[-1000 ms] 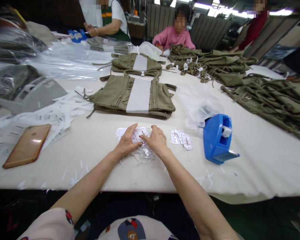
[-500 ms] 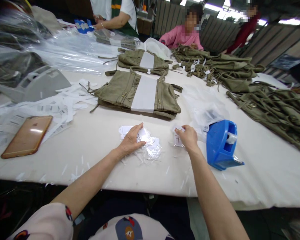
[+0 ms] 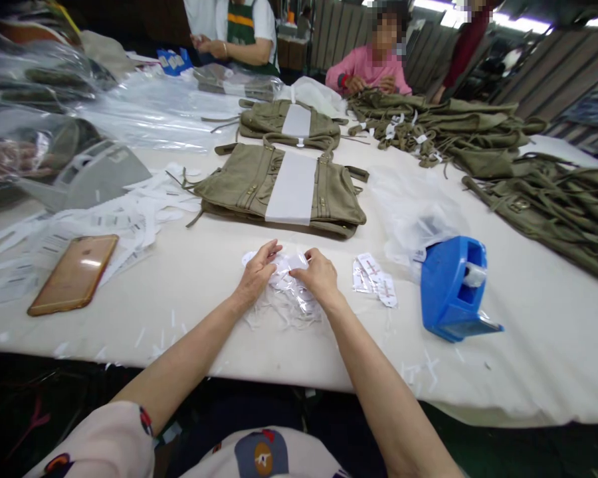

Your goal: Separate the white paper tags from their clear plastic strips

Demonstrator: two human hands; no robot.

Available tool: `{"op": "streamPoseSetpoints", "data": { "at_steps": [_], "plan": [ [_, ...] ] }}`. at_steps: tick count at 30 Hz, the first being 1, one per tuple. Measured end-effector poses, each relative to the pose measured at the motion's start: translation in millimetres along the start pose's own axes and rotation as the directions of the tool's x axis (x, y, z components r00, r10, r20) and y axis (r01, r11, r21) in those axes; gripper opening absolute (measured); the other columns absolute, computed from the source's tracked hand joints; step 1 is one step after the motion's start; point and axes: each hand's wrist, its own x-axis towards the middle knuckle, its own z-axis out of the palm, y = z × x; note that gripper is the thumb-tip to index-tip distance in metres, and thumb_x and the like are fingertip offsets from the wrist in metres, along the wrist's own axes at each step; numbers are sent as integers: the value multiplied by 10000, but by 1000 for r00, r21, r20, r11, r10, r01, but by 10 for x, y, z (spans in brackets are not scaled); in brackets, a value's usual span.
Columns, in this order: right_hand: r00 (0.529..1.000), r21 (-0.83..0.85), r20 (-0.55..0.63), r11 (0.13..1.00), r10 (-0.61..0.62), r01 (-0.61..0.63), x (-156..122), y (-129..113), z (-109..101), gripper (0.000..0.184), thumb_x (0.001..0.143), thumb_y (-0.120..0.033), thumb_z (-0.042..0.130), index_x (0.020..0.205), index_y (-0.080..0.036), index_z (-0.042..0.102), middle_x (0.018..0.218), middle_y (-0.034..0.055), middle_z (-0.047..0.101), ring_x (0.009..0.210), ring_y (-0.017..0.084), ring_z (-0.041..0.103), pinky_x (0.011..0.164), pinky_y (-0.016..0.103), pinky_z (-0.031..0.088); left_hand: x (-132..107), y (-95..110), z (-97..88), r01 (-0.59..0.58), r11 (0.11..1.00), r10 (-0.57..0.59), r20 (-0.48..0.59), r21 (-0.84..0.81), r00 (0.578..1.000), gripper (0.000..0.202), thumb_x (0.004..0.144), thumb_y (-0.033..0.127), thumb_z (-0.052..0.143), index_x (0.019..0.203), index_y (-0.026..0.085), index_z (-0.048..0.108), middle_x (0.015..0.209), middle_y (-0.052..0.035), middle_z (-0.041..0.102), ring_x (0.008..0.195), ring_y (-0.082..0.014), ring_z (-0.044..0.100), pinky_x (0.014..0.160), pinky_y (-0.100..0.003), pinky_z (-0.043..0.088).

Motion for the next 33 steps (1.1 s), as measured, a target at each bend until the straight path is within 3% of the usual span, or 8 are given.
{"op": "streamPoseSetpoints", "data": {
  "at_steps": [4,7,9,15,20,23,29,33],
  "plan": [
    [998,333,-7,942,57,-52,43,393,-363,400,603,-449,645,863,-150,593,759,38,636,682,188,581,600,284,417,6,-13,22,20,998,-22,-35,-61,999,584,639,92,413,1220,137,447,1198,-101,547,1150,-183,483,1044,-407,329],
    [948,-20,-290,989,132,-144,11,634,-646,506,601,-459,652,970,-120,585,907,123,620,842,272,562,695,369,409,16,8,29,35,982,-50,-80,-185,995,550,626,104,440,1173,148,479,1154,-93,578,1126,-178,503,1029,-404,344],
    [908,-284,-419,948,9,-140,-15,634,-693,526,646,-458,630,1049,-125,568,1059,167,567,989,318,500,780,422,375,36,59,-4,38,949,-80,-125,-312,989,510,629,130,462,1138,142,496,1119,-97,595,1108,-184,518,1005,-397,371],
    [979,-170,-150,979,-137,111,97,-6,-135,369,777,-481,510,952,-172,611,936,93,584,876,220,530,773,333,400,143,245,-253,-80,862,-96,-315,-501,944,419,657,220,496,1065,134,534,1055,-102,617,1075,-184,543,982,-379,387],
    [925,-273,-53,896,-377,350,223,-275,144,316,795,-122,443,998,-266,638,1125,78,509,1018,223,456,813,346,374,211,182,-307,-57,873,-170,-412,-484,895,395,613,234,552,992,122,566,934,-84,646,985,-189,585,941,-379,415],
    [884,-367,16,820,-467,440,261,-228,119,263,788,-125,470,883,-246,683,1183,73,494,1056,248,417,834,384,366,247,103,-308,-44,864,-195,-414,-501,889,386,606,235,569,969,105,580,885,-81,653,933,-189,601,903,-371,440],
    [881,75,-170,886,-442,458,149,-171,-203,143,755,-287,560,759,-226,689,956,39,605,875,178,542,793,312,445,267,40,-351,-7,926,-194,-494,-377,848,362,658,260,545,990,121,593,903,-77,664,926,-189,605,902,-358,441],
    [944,373,-261,881,-202,292,-11,111,-638,231,682,-388,614,800,-202,683,799,31,641,598,138,535,567,284,444,211,59,-302,32,983,-102,-399,-178,911,355,666,244,548,998,128,596,929,-85,663,921,-202,610,871,-350,466]
  ]
}}
